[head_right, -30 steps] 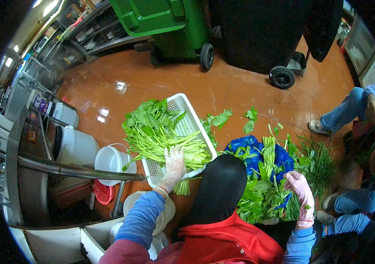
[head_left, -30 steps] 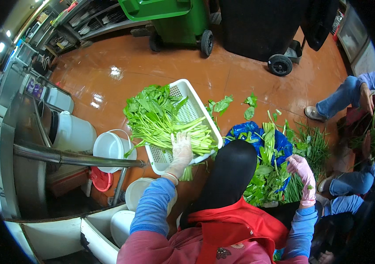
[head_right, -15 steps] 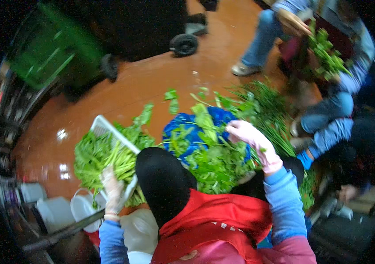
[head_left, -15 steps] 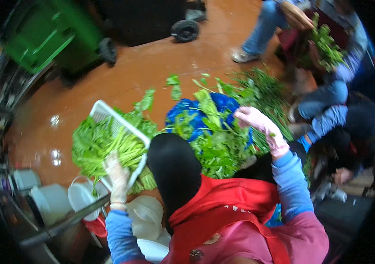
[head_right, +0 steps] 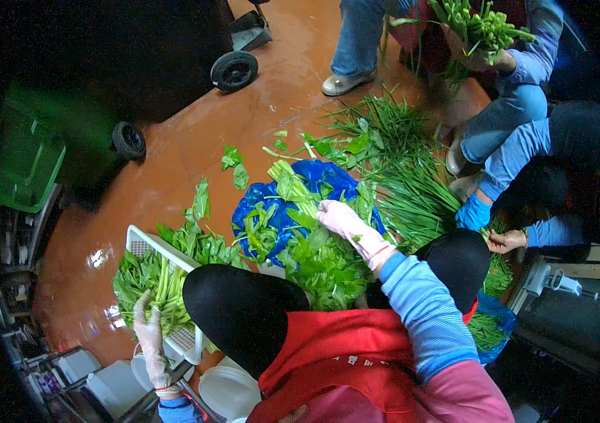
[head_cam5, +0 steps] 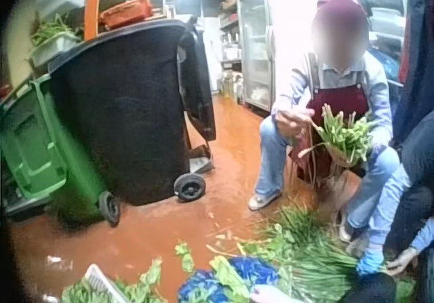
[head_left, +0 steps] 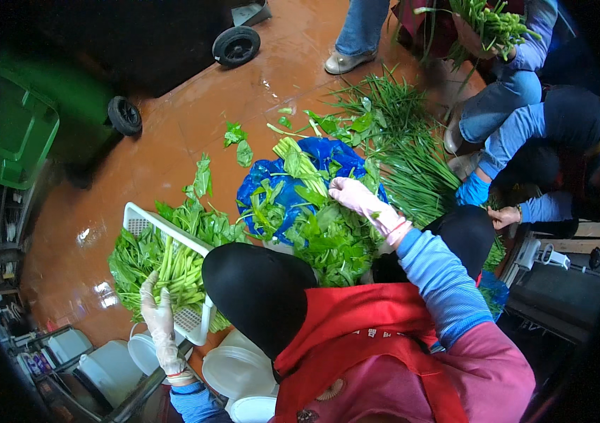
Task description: The person sits on the floor and sorts leafy green vegetables by hand, removing unwanted leaves and stems, then placing the cleaned bunches into a white basket. Other workers are visible nearby performing similar tasks.
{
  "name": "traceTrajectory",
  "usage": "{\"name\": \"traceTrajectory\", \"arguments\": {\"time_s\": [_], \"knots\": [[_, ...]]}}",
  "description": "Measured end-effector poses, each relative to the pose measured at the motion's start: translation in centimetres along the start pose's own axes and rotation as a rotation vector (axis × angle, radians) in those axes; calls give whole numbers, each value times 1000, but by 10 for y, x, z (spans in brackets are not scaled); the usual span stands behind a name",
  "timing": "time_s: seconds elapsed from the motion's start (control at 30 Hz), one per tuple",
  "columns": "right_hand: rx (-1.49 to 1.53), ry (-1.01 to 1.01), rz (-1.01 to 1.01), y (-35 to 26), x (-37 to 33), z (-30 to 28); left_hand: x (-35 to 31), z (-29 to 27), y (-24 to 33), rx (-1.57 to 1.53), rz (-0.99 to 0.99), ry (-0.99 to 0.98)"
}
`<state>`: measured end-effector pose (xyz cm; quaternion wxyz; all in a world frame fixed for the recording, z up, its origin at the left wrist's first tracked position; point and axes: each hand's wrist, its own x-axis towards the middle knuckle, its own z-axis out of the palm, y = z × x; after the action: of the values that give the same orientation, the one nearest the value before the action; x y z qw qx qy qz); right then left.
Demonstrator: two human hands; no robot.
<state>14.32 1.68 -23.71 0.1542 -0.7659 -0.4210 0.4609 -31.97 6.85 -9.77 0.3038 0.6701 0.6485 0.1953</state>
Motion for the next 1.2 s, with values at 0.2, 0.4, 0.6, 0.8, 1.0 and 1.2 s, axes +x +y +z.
{"name": "traceTrajectory", "arguments": {"time_s": [0.2, 0.4, 0.6, 0.8, 1.0, 1.2], "knots": [[-126, 144, 15, 9, 38, 47, 46, 47, 146, -484, 165, 25], [11, -1, 183, 32, 70, 58, 78, 113, 258, -762, 300, -104], [-98, 8, 204, 21, 86, 65, 77, 140, 256, -712, 162, -243], [145, 46, 153, 22, 74, 47, 91, 139, 247, -670, 143, -204], [231, 302, 55, -9, 17, 8, 96, 143, 243, -610, 103, -264], [34, 664, -243, -68, -54, -30, 80, 167, 256, -477, -81, -630]]}}
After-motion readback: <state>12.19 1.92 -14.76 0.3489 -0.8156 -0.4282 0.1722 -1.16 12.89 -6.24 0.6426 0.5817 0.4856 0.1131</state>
